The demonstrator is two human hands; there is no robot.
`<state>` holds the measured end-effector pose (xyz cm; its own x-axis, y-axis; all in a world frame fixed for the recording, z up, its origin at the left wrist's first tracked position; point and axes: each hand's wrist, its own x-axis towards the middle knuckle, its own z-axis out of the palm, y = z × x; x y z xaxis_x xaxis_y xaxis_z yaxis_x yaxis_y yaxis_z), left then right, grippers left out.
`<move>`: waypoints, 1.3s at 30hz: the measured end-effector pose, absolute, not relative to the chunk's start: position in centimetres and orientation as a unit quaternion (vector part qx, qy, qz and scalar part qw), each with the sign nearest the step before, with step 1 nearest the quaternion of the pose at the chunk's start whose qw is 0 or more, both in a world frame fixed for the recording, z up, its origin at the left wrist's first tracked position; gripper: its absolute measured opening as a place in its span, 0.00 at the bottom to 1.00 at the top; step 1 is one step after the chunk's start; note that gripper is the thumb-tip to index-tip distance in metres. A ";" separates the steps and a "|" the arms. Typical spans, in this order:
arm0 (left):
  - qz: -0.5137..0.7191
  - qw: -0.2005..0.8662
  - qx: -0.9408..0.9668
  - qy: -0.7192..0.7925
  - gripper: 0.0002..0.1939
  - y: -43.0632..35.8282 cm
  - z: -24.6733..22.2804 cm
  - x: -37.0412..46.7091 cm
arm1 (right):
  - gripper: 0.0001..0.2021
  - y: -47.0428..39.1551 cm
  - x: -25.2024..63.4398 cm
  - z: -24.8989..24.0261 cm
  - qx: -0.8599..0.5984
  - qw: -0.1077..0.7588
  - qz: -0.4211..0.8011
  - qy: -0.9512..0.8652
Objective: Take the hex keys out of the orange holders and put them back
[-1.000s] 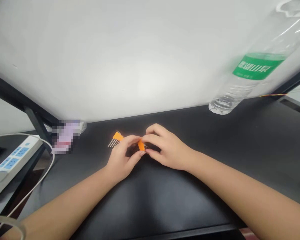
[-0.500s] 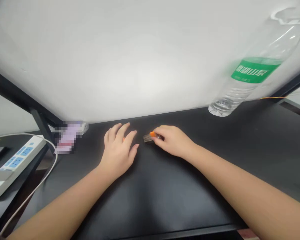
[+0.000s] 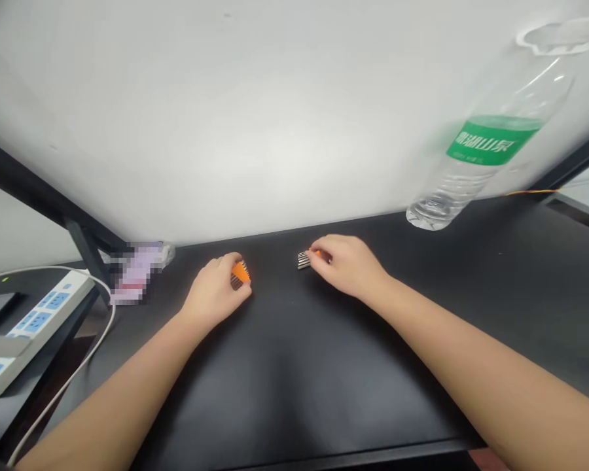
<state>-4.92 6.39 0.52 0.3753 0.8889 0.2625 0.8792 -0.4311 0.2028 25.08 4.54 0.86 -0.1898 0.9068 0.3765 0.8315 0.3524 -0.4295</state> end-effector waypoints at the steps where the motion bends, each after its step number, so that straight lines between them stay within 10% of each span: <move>1: 0.186 0.037 0.838 0.511 0.24 6.2 0.5 -4.6 | 0.11 4.0 24.4 0.8 -0.531 0.317 0.069 -0.783; 9: 0.223 0.223 0.892 0.323 0.26 4.1 0.8 -3.3 | 0.26 1.8 21.3 0.6 -0.353 0.284 0.206 -0.868; 21: 0.273 0.267 0.868 0.317 0.23 4.0 0.2 -3.0 | 0.10 1.2 19.5 -0.1 -0.405 0.349 0.590 -0.605; 39: 0.266 0.248 0.894 0.262 0.22 4.4 0.1 -3.2 | 0.14 1.7 19.8 0.0 -0.414 0.311 0.643 -0.565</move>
<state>-3.17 4.41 0.06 0.7204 0.6013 0.3458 0.3365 -0.7389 0.5838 19.81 1.71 -0.02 -0.4640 0.8673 -0.1803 0.0672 -0.1684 -0.9834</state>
